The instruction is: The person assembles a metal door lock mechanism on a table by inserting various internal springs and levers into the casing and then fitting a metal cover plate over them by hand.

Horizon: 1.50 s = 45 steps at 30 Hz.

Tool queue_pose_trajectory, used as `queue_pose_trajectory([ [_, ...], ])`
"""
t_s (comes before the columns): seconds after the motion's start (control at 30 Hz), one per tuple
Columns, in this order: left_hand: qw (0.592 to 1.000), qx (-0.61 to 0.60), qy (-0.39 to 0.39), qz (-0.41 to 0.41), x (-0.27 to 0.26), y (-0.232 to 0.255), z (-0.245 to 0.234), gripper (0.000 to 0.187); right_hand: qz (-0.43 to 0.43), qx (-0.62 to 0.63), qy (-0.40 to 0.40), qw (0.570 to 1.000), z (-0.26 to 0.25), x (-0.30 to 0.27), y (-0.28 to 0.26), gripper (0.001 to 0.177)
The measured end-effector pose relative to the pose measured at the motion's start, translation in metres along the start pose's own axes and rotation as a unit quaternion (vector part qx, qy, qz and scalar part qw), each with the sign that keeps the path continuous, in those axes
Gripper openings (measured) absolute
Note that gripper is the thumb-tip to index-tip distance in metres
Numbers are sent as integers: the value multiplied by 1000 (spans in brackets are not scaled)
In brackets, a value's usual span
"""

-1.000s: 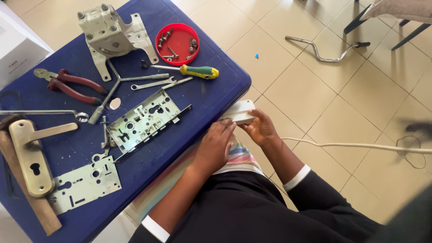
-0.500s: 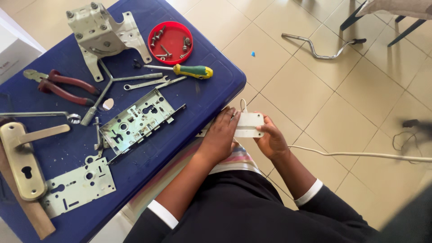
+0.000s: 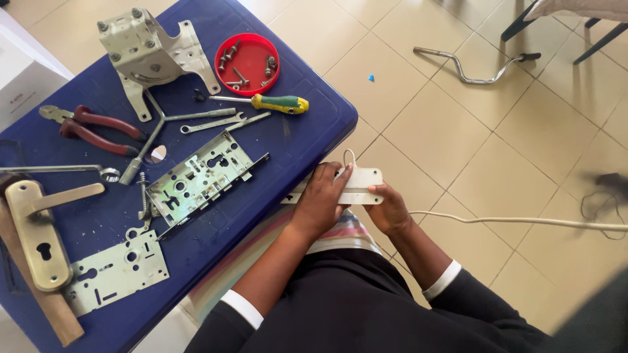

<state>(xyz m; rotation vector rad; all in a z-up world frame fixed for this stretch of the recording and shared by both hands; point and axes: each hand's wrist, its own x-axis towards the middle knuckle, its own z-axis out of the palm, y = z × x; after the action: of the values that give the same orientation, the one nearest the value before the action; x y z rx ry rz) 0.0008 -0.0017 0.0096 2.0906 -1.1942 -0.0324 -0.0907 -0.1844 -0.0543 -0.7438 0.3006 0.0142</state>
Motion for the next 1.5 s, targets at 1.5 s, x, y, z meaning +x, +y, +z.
queue_pose_trajectory([
  [1.5,999,-3,1,-55,-15,11,-12,76,109,-48,64,991,17,-5,-18,55],
])
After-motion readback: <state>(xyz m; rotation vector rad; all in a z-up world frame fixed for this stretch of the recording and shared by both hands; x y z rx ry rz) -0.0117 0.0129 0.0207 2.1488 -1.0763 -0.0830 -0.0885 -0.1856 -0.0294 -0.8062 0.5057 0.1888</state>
